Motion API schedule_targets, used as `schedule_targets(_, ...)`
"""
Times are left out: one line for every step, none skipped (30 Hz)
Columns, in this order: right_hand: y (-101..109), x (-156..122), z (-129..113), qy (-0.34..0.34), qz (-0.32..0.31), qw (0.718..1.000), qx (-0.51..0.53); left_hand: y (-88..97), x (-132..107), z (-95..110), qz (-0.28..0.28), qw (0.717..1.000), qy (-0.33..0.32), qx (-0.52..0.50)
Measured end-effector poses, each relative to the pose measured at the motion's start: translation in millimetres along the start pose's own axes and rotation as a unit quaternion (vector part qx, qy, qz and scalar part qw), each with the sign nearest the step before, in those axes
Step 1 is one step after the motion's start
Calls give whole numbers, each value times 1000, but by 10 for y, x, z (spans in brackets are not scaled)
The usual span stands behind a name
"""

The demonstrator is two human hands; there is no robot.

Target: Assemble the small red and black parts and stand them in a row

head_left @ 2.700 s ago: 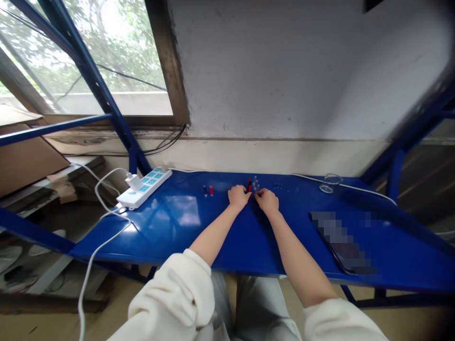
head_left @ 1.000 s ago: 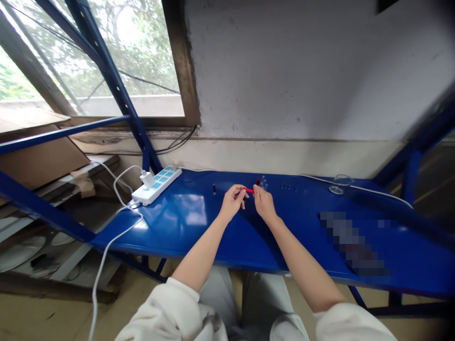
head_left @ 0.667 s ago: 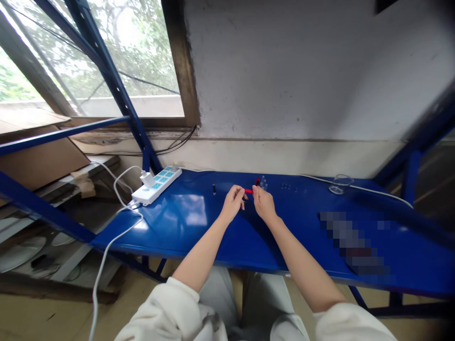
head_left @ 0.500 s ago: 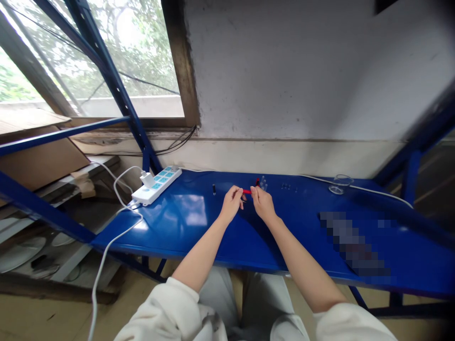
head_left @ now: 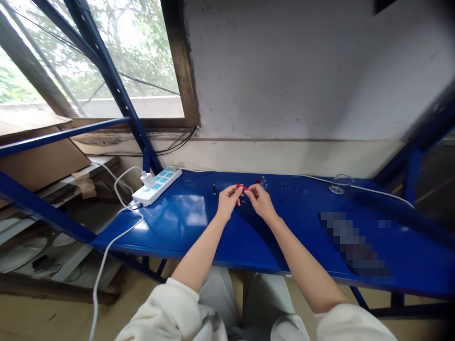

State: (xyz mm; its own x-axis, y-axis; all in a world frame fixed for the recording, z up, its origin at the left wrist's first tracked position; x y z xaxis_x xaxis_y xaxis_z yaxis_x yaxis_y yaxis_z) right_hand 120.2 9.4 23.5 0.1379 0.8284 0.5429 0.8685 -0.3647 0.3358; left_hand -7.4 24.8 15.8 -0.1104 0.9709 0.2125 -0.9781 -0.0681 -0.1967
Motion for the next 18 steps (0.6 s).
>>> schedule_targets(-2,3,5,0,-3,1000,-2,-5,-3,2,-4,1000,1,-3)
schedule_targets(-4,7,8,4,-5,1000,-8,-6,-3,2,-4,1000,0,-5)
schedule_targets(-6,11,8,13,-7,1000,-17,-2,-2,2,1,1000,-1,-7)
schedule_targets(-6,17,6,27,-10,999,-28,5,2,1,9,1000,-4,-9)
schedule_targets(-6,24,6,43,-15,998,-40,15,8,-1,19,1000,-8,-10)
schedule_targets(-4,32,11,57,-21,997,-54,28,16,-3,31,999,-11,-10)
schedule_targets(1,42,25,66,-30,995,-70,43,24,-6,44,999,-14,-9)
schedule_targets(11,54,50,67,-39,993,-86,60,33,-9,58,998,-16,-7)
schedule_targets(27,67,88,57,-50,992,-100,77,41,-14,72,997,-19,-4)
schedule_targets(52,80,136,37,-62,992,-108,91,47,-20,83,996,-20,1)
schedule_targets(85,91,190,12,-72,991,-110,101,51,-28,93,995,-23,7)
schedule_targets(125,100,248,-17,-81,991,-108,105,53,-38,98,995,-27,14)
schedule_targets(170,106,306,-45,-88,990,-105,99,53,-50,96,995,-32,23)
schedule_targets(219,110,361,-70,-92,988,-105,81,52,-64,86,995,-39,35)
schedule_targets(266,111,413,-93,-98,985,-106,51,50,-81,69,995,-46,55)
schedule_targets(307,110,461,-114,-106,982,-107,8,47,-99,44,994,-56,83)
schedule_targets(343,107,501,-131,-112,979,-108,-47,46,-119,12,990,-67,120)
schedule_targets(374,105,536,-146,-116,976,-113,-107,45,-140,-21,984,-79,161)
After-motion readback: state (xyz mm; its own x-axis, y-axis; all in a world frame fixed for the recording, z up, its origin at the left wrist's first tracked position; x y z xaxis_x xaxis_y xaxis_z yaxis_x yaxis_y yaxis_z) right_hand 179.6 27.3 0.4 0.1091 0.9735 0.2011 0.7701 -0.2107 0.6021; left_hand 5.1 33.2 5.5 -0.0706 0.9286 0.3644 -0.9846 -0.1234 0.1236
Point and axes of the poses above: each hand's wrist, its own x-axis towards the middle knuckle, its own y-axis out of the back of the hand, z = x × y, the point moved 4 cm from there along x, towards the middle knuckle, and after that the axes turned 10 degrees about z, right-handed, at the moved point
